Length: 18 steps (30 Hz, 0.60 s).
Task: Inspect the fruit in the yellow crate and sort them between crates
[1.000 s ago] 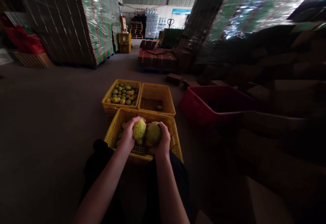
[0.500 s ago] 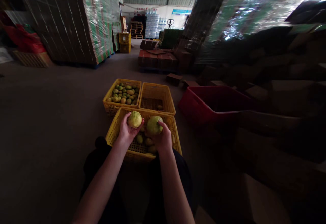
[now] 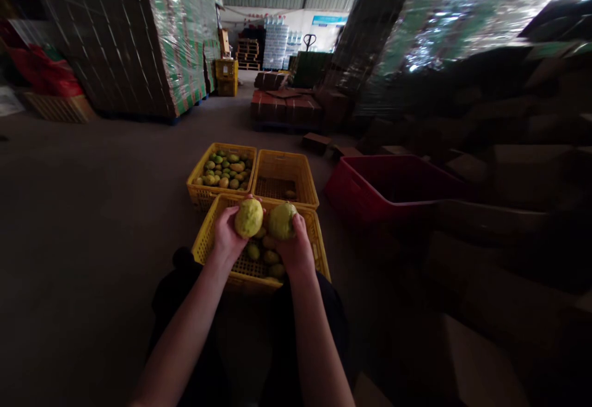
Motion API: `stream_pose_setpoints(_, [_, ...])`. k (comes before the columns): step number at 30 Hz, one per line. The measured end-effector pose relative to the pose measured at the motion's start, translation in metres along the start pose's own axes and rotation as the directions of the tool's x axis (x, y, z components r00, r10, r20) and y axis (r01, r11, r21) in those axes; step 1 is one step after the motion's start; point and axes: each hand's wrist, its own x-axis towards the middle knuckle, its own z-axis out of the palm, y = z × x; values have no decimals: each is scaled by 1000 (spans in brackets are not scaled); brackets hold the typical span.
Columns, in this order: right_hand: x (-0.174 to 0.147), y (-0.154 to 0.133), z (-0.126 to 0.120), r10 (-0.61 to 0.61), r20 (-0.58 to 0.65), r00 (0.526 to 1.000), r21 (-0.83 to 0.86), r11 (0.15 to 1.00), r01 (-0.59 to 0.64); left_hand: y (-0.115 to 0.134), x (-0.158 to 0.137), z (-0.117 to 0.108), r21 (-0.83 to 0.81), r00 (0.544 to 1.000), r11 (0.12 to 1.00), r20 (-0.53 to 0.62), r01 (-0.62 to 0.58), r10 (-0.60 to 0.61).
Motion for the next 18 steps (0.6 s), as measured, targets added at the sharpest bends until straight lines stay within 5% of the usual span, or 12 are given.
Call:
stream_pose_setpoints(5, [-5,-6,1,101,57,993,33,994,-103,-1,-6,1,-22,1000,1000,28,9,-8])
stream_pose_setpoints(10, [-6,-7,4,325,-47,945,159,936,-314,4,-8,1,-68,992,991,-39,115,-118])
stream_pose_setpoints(18, [2,-1,4,235,-249,940,190,963,-190,0,-5,2,-141,988,989,-140,38,-58])
